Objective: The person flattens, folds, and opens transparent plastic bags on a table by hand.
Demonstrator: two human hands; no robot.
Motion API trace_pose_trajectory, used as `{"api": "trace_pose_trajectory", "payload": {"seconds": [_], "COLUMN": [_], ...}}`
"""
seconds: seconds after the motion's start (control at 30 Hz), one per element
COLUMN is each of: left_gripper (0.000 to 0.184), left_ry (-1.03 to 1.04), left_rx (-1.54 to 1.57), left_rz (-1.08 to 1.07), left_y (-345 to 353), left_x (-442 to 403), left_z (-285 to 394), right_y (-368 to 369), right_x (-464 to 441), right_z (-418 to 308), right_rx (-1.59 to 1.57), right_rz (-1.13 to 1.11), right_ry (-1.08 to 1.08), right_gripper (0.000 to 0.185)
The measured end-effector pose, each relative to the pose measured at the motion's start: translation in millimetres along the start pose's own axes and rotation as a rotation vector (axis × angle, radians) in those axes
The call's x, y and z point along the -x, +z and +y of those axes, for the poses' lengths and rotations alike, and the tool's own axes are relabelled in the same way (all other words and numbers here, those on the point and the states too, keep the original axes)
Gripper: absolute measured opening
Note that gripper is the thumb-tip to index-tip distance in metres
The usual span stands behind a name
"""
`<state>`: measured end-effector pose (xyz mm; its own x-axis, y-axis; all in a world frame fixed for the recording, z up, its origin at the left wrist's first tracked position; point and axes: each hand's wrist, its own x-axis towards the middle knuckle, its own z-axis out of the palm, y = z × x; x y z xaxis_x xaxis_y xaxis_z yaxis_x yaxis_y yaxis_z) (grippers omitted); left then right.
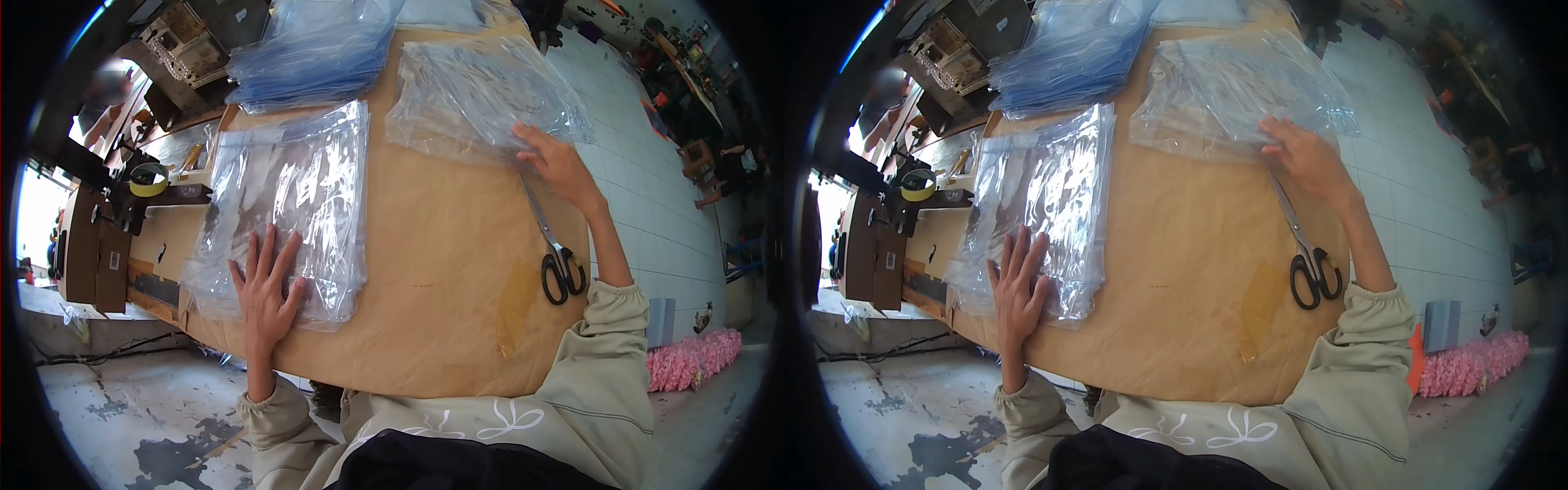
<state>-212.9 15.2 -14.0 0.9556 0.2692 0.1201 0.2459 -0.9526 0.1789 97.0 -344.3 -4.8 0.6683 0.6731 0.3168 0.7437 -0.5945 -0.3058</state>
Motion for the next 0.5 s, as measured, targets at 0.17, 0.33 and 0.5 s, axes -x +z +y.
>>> {"api": "trace_pose_trajectory", "payload": {"seconds": [0.17, 0.33, 0.5], "left_gripper": [0.053, 0.051, 0.05], "left_ry": [0.008, 0.011, 0.043], "left_rx": [0.005, 0.018, -0.021], "left_rz": [0.033, 0.048, 0.086], "left_y": [3, 3, 2], "left_x": [1, 2, 3], "left_z": [-2, -2, -3], "right_y": [-41, -85, -141], "right_x": [-18, -10, 25], "right_z": [11, -7, -34], "right_rx": [-0.231, -0.256, -0.302], "right_rz": [0.258, 0.723, 0.757], "right_ry": [0.201, -0.07, 0.063], "right_gripper": [0.027, 0.03, 0.032]}}
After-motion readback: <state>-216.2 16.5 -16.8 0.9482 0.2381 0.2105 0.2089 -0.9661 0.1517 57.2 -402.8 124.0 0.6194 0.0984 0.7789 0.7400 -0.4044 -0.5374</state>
